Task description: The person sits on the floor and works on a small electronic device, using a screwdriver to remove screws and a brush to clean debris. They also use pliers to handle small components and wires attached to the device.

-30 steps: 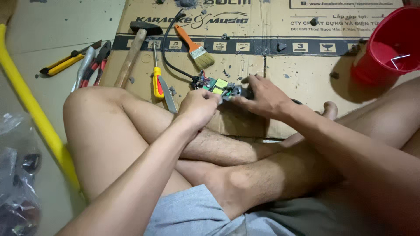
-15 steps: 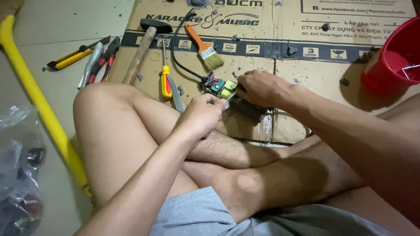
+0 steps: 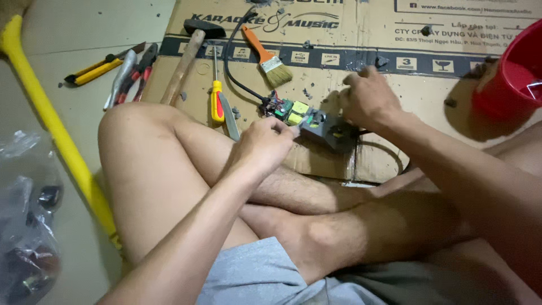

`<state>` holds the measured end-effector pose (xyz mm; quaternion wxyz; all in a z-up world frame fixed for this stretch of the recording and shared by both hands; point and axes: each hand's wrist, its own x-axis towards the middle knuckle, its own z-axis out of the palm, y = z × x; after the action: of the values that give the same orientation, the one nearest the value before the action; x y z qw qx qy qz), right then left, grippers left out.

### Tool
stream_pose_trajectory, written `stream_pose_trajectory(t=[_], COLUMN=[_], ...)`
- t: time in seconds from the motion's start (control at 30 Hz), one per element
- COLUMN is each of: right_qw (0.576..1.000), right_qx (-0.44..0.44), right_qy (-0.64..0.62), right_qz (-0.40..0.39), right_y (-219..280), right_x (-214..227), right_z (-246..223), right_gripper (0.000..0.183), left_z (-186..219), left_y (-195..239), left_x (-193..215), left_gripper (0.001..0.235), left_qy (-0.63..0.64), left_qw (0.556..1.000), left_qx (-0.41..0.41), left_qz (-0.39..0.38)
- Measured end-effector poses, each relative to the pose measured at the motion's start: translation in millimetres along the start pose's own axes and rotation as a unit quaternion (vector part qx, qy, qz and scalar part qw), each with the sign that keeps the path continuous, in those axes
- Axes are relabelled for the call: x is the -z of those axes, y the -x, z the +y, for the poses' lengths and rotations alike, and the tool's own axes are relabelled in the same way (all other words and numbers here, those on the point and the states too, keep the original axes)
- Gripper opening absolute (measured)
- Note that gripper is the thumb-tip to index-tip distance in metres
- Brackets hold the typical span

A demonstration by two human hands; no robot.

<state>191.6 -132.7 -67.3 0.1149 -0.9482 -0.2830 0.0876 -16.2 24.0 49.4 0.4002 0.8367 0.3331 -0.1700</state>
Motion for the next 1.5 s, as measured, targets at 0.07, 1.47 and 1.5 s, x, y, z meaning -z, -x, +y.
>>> stream_pose_trajectory(t=[0.07, 1.47, 1.5], right_qw=[1.000, 0.990, 0.990], right_qx=[-0.006, 0.033, 0.033], right_qy=[-0.012, 0.037, 0.038], right_qz=[0.001, -0.135, -0.132], right_y=[26, 66, 66], right_x=[23, -7, -9], right_z=[-7, -27, -27], right_gripper=[0.045, 0.073, 0.073], left_z=[4, 0, -4], left_y=[-2, -69, -65], left_x=[1, 7, 6], left_gripper=[0.040, 0.026, 0.026], left_qy=[-0.028, -0.091, -0.090], left_qw=[0.999, 0.986, 0.986], left_qx=[-0.001, -0.138, -0.141], left_qz=[0.025, 0.012, 0.013])
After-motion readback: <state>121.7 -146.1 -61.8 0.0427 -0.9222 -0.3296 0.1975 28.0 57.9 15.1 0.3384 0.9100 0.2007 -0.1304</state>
